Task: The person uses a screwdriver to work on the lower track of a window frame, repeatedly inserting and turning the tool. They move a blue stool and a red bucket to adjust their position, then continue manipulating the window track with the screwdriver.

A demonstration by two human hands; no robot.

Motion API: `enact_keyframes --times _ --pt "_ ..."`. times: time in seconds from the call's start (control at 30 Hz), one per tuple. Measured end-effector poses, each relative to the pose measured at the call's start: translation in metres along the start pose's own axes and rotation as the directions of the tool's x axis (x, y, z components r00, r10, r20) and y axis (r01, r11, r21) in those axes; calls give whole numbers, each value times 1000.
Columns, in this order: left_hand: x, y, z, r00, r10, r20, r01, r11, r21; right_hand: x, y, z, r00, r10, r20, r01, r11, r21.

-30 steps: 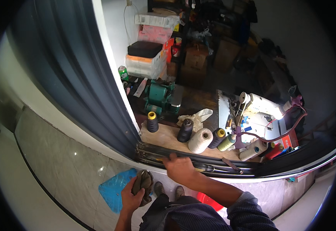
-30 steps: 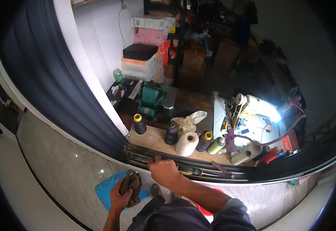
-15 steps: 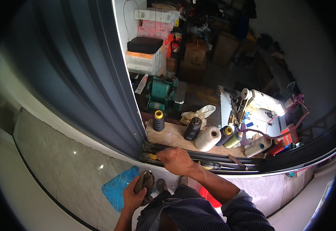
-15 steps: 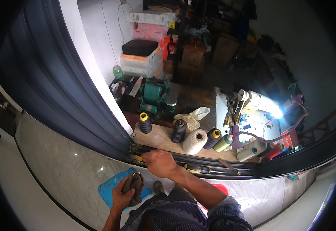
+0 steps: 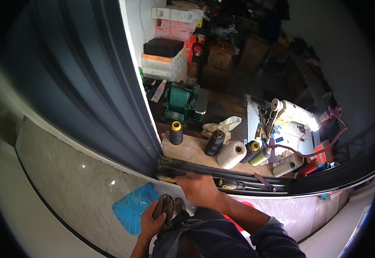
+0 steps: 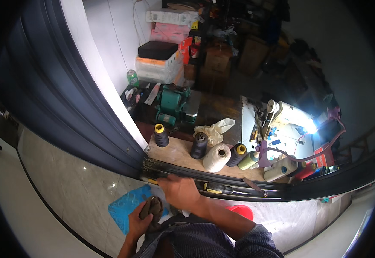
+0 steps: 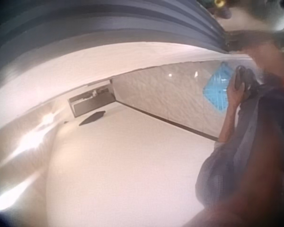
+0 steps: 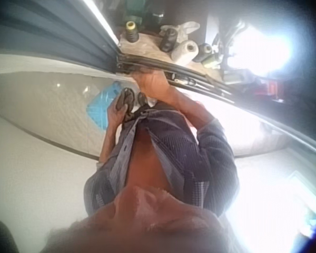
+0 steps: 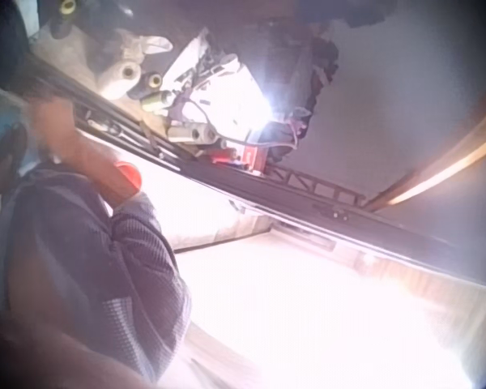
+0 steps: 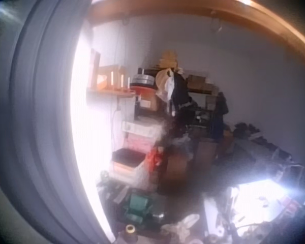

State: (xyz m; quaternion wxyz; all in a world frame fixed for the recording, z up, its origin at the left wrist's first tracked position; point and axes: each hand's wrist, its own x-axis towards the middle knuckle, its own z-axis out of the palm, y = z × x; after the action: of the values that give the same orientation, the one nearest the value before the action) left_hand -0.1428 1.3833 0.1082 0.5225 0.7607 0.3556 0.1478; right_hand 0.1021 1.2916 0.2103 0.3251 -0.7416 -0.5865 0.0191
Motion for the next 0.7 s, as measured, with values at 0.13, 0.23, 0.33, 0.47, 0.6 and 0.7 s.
enact_keyframes --times 0.13,0.23,0.33,0.47,0.6,0.7 --pt "0 4 0 999 0 43 5 993 -116 -22 -20 17 989 -72 127 72 997 3" --pt "-4 9 -3 986 -122 114 147 957 -251 -43 -27 51 980 -149 129 146 989 30" --pt "-7 -12 -6 959 -235 160 275 908 -315 -59 -36 79 968 -229 102 215 968 132" --pt "-4 14 1 960 -275 41 261 840 -476 -47 -37 65 916 -390 96 378 918 118" --pt "-1 12 -2 973 -229 -12 196 861 -469 -7 -17 30 991 -103 84 100 994 44" --pt "2 10 -4 971 -239 -18 203 861 -466 22 6 27 983 -43 177 76 979 -187"
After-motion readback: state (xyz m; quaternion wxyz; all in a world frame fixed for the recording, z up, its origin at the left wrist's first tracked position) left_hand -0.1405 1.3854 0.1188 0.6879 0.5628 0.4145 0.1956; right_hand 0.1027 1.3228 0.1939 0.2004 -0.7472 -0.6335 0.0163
